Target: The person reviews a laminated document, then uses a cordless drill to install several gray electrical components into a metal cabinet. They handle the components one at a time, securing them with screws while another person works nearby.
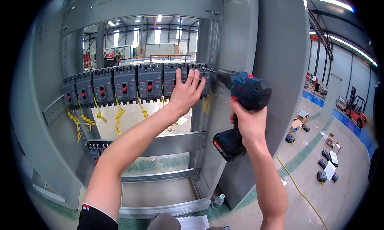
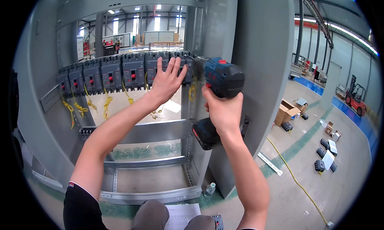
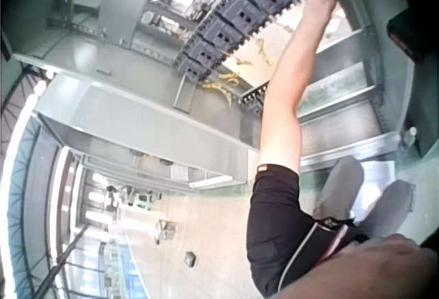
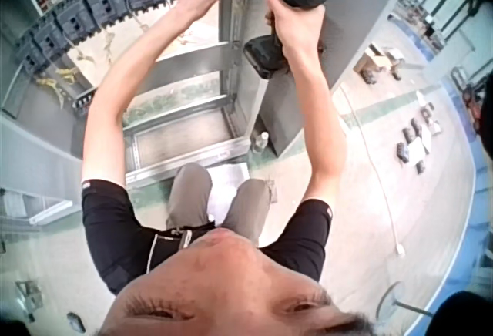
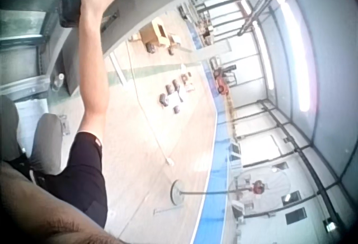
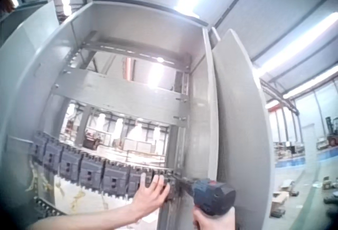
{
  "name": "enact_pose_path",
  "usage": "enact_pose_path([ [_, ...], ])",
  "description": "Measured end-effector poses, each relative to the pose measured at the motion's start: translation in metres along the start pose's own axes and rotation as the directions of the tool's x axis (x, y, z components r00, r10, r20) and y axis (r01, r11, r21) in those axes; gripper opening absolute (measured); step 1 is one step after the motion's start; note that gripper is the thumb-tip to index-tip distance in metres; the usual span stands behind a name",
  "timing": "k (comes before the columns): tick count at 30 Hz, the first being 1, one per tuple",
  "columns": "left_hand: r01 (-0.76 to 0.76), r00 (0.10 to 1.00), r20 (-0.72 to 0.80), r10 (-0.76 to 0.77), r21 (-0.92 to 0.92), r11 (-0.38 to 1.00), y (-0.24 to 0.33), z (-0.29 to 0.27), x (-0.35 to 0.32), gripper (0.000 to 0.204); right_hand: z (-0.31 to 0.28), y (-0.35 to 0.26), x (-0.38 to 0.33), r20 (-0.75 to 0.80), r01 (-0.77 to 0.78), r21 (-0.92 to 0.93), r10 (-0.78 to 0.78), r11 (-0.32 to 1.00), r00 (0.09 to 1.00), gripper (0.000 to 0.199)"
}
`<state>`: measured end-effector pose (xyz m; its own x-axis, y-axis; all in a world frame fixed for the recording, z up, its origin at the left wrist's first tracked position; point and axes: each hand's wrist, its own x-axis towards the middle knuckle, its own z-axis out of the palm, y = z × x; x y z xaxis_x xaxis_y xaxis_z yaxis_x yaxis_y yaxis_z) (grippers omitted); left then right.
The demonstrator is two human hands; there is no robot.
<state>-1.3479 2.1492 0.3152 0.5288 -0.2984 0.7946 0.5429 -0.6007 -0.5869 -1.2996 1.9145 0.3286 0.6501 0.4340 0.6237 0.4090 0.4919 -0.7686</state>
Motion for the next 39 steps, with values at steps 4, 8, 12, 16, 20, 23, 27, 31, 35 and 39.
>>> enact_pose_path([
  [4, -0.007, 1.0, -0.002, 0.007, -0.01, 1.0, 0.0, 0.0, 0.001, 0.053, 0.001, 0.001, 0.002, 0.01, 0.001, -0.006, -0.001, 1.0, 1.0, 0.01],
  [8, -0.01, 1.0, -0.016, 0.01, -0.021, 1.0, 0.0, 0.0, 0.004, 0.053, 0.006, 0.0, 0.005, 0.001, 0.023, -0.017, -0.023, 1.0, 1.0, 0.01],
  [12, -0.013, 1.0, -0.026, 0.013, -0.011, 1.0, 0.0, 0.003, 0.001, 0.054, 0.008, 0.001, 0.004, -0.007, 0.018, -0.072, -0.018, 0.997, 1.0, 0.009],
  [16, -0.01, 1.0, -0.021, 0.009, -0.019, 1.0, 0.0, 0.002, 0.002, 0.055, 0.009, -0.001, 0.002, -0.023, 0.001, -0.07, -0.003, 0.998, 1.0, 0.009],
  [20, -0.01, 1.0, -0.016, 0.009, -0.016, 1.0, 0.0, 0.001, 0.002, 0.054, 0.011, 0.001, 0.003, -0.025, 0.005, -0.078, -0.007, 0.997, 1.0, 0.008],
  [23, -0.01, 1.0, -0.027, 0.009, -0.02, 1.0, 0.0, 0.002, 0.001, 0.053, 0.013, 0.005, 0.004, -0.021, 0.015, -0.078, -0.016, 0.997, 1.0, 0.007],
  [27, -0.01, 0.999, -0.039, 0.01, -0.008, 1.0, 0.0, 0.002, 0.001, 0.051, 0.013, 0.0, 0.006, -0.017, 0.034, -0.129, -0.037, 0.991, 0.999, 0.007],
  [31, -0.012, 0.999, -0.042, 0.012, 0.002, 1.0, -0.001, 0.001, 0.001, 0.049, 0.014, -0.004, 0.01, -0.013, 0.041, -0.157, -0.044, 0.987, 0.999, 0.01],
  [35, -0.013, 1.0, -0.022, 0.013, 0.013, 1.0, -0.002, 0.002, 0.001, 0.047, 0.014, -0.008, 0.01, -0.004, 0.004, -0.197, -0.005, 0.98, 1.0, 0.009],
  [39, -0.002, 1.0, -0.021, 0.002, 0.02, 1.0, 0.0, 0.004, 0.001, 0.048, 0.013, -0.007, 0.01, 0.008, 0.009, -0.243, -0.007, 0.97, 1.0, 0.01],
])
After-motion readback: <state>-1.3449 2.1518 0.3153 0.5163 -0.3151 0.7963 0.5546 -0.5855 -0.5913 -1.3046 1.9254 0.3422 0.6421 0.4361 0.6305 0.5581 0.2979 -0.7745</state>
